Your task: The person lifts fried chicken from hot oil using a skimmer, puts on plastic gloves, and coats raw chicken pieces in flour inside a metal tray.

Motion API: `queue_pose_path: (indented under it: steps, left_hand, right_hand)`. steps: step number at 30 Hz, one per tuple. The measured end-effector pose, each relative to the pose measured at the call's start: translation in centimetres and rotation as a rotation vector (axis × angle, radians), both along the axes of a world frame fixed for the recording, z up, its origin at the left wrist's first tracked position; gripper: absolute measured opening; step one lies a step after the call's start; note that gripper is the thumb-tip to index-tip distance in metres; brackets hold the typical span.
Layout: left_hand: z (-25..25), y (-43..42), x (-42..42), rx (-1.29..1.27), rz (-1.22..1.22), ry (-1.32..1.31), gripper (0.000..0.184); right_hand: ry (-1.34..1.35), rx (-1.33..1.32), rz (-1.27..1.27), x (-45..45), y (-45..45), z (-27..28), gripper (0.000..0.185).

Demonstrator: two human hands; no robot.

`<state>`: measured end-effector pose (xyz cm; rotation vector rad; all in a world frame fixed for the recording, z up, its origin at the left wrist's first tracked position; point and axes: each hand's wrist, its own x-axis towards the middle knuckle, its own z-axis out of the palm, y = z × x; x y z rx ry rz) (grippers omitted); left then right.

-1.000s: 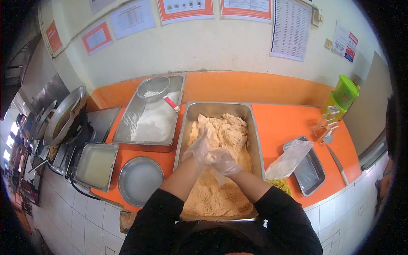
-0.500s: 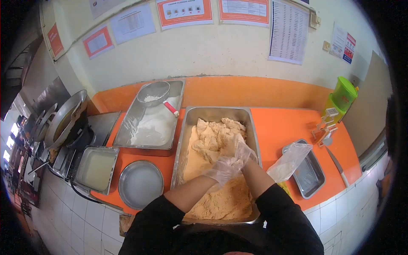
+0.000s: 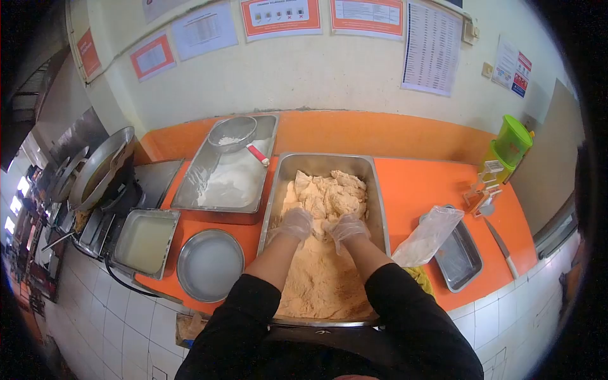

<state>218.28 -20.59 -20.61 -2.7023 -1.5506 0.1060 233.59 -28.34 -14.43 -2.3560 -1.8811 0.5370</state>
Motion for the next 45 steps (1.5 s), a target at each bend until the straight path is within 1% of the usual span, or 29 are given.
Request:
queue_pose_path:
  steps: [1,2,4,5,7,8,9,11,12,15,16,19,21,23,25,26,28,29,32,33,34,36,37,38,40,42,43,44,45]
  left_hand:
    - [0.4,-0.3,0.1,0.054,0.062,-0.190,0.023]
    - [0.7,-0.7,0.3,0.108,0.123,-0.380,0.023]
    - [2.8,-2.2,0.7,0.127,0.192,-0.572,0.024]
    - [4.1,-3.1,0.8,0.091,0.202,-0.573,0.025]
    - [3.6,-2.9,0.9,0.013,0.133,-0.421,0.026]
    - [1.3,-1.2,0.9,-0.025,0.057,-0.269,0.026]
    - [2.1,-1.5,0.9,-0.064,-0.016,-0.120,0.026]
    - [4.0,-1.9,0.7,-0.046,0.042,-0.053,0.028]
    - [5.7,-2.2,0.4,-0.035,0.069,-0.013,0.028]
    - [7.3,-2.5,-1.4,0.041,0.240,-0.180,0.028]
    - [8.0,-2.5,-1.8,0.010,0.142,-0.060,0.027]
    - [10.6,-2.8,-3.0,-0.082,-0.107,0.321,0.024]
    - [12.7,-3.2,-3.4,-0.122,-0.242,0.629,0.022]
    - [17.3,-6.4,-3.8,-0.122,-0.219,0.741,0.021]
    - [17.0,-6.2,-5.6,-0.210,0.121,0.399,0.022]
    - [17.4,-6.3,-7.2,-0.241,0.054,0.477,0.022]
    - [22.0,-9.8,-8.5,-0.212,0.125,0.586,0.024]
    - [23.7,-11.0,-9.5,-0.200,0.148,0.628,0.025]
    - [24.9,-11.6,-14.9,-0.156,0.119,0.666,0.026]
    - [24.9,-12.1,-16.6,-0.135,0.101,0.675,0.026]
    - [23.2,-11.7,-19.1,-0.114,0.310,0.458,0.024]
    - [17.9,-10.2,-24.0,-0.081,0.400,0.420,0.022]
    - [17.1,-10.6,-25.2,-0.029,0.377,0.444,0.021]
    - [16.3,-11.1,-26.3,0.023,0.355,0.468,0.020]
    - [15.1,-14.4,-27.0,0.177,0.170,0.594,0.017]
    - [10.2,-14.7,-28.8,0.271,0.247,0.509,0.015]
    - [9.6,-15.6,-28.8,0.254,0.243,0.422,0.013]
    - [9.0,-16.5,-28.9,0.238,0.239,0.333,0.010]
    - [5.3,-16.4,-30.1,0.322,0.222,0.041,0.008]
  right_hand:
    - [-0.003,-0.013,-0.042,-0.1,0.6,-1.1,0.047]
    - [-0.081,-0.051,0.093,0.3,1.4,-2.4,0.042]
    - [-0.239,-0.128,0.361,1.2,2.4,-3.7,0.033]
    - [-0.281,-0.147,0.395,1.4,2.3,-3.6,0.030]
    - [-0.367,-0.187,0.464,1.1,0.9,-1.0,0.026]
    - [-0.346,-0.173,0.424,1.3,1.1,-1.6,0.026]
    - [-0.328,-0.159,0.387,1.6,1.3,-1.9,0.026]
    - [-0.319,-0.156,0.353,2.1,1.8,-2.2,0.026]
    - [-0.322,-0.169,0.353,2.0,1.4,-0.9,0.027]
    - [-0.184,-0.091,0.279,2.4,1.0,-1.0,0.028]
    - [-0.122,-0.048,0.249,2.4,1.0,-1.2,0.028]
    - [-0.513,-0.072,0.655,1.5,-0.8,1.1,0.027]
    - [-0.529,0.004,0.686,1.3,-0.8,-1.3,0.025]
    - [-0.588,0.022,0.757,1.1,-0.6,-1.2,0.023]
    - [-0.681,-0.036,0.885,0.6,-2.1,1.3,0.022]
    - [-0.691,-0.020,0.881,0.2,-2.5,2.0,0.021]
    - [-0.706,0.017,0.874,-1.0,-3.0,3.8,0.021]
    - [-0.621,0.032,0.796,-1.9,-3.2,5.5,0.022]
    - [-0.420,0.184,0.660,-5.7,-4.0,11.7,0.028]
    - [-0.344,0.176,0.656,-7.4,-2.7,11.8,0.038]
    - [-0.271,0.168,0.648,-8.9,-1.5,12.0,0.049]
    - [-0.335,0.090,0.847,-13.8,-2.8,16.1,0.042]
    - [-0.366,0.057,0.943,-16.4,-3.6,17.6,0.039]
    - [-0.506,0.070,1.046,-18.6,-3.7,17.4,0.035]
    - [-0.789,0.089,1.242,-22.5,-3.3,14.9,0.028]
    - [-0.671,0.251,1.417,-25.5,-1.1,9.1,0.024]
    - [-0.608,0.329,1.502,-26.6,-0.7,7.0,0.023]
    - [-0.545,0.302,1.456,-27.7,-1.1,6.3,0.022]
    - [-0.485,0.274,1.409,-28.9,-1.5,5.6,0.021]
